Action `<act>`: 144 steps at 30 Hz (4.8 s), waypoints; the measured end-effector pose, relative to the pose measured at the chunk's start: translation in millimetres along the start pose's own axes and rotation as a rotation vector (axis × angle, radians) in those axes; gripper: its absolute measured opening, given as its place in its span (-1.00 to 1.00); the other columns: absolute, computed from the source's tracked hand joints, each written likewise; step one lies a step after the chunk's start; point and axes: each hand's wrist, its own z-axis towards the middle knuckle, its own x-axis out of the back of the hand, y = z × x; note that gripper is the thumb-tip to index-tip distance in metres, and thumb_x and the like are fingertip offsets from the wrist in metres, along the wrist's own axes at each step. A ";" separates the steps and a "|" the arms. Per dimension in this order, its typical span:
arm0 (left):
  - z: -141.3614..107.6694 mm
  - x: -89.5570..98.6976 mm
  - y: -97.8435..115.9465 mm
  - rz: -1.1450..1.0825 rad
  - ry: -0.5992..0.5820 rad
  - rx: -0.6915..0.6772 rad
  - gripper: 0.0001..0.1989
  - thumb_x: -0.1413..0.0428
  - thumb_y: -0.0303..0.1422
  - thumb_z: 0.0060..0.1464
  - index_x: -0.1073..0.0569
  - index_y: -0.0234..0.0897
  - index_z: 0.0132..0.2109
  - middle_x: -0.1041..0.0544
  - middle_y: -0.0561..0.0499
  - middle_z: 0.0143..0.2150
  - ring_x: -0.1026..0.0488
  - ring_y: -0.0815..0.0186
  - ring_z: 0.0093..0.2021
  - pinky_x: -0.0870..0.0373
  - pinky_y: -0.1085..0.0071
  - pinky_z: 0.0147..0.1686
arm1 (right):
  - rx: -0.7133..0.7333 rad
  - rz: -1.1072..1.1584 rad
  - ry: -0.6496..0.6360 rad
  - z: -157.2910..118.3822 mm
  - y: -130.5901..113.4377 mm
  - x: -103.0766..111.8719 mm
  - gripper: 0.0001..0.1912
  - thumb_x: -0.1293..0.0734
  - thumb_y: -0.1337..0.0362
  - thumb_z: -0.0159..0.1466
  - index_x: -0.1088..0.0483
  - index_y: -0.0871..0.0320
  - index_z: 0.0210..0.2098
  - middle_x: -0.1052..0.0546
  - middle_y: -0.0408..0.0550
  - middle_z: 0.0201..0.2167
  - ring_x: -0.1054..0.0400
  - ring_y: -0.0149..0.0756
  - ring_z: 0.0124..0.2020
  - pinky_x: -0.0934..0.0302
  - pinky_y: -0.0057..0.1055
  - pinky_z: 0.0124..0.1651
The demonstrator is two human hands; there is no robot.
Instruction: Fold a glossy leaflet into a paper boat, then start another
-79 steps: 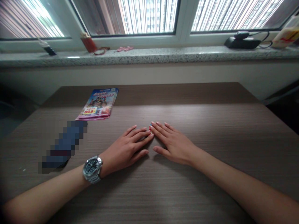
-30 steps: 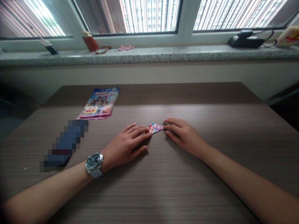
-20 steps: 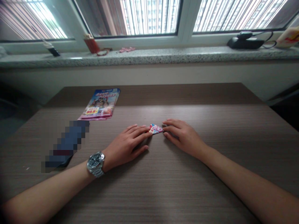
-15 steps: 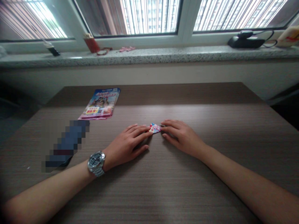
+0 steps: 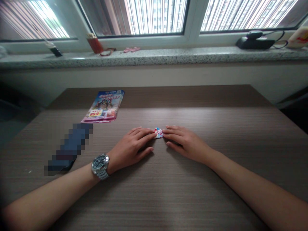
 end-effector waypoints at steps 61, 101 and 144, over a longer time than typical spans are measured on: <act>1.9 -2.3 -2.4 -0.075 0.161 0.088 -0.77 -0.10 -0.30 0.35 -0.53 -0.24 0.07 -0.61 -0.05 0.06 -0.54 0.16 0.02 -0.42 0.18 0.07 | 0.117 -0.099 -0.024 -1.7 -11.2 -5.9 -0.53 -0.30 0.27 0.42 -0.33 0.03 0.31 -0.42 0.11 -0.01 -0.35 -0.15 -0.01 -0.40 -0.14 0.04; 4.0 2.5 3.6 -0.436 0.136 0.198 -0.67 -0.10 -0.40 0.26 -0.45 -0.23 0.15 -0.52 -0.08 -0.01 -0.50 0.26 -0.10 -0.45 0.32 -0.03 | 0.154 -0.215 -0.015 2.4 -13.4 -3.9 -0.59 -0.30 0.28 0.42 -0.39 0.03 0.24 -0.43 0.09 0.30 -0.28 -0.03 0.33 -0.25 0.01 0.29; 5.6 5.4 13.0 -0.691 0.082 0.126 -0.68 -0.08 -0.41 0.33 -0.37 -0.22 0.19 -0.57 -0.08 0.08 -0.54 0.25 0.05 -0.45 0.31 0.10 | 0.164 -0.126 0.137 5.1 -19.6 -0.5 -0.77 -0.38 0.24 0.39 -0.49 0.08 0.03 -0.64 0.04 0.03 -0.54 -0.13 0.06 -0.44 -0.21 0.07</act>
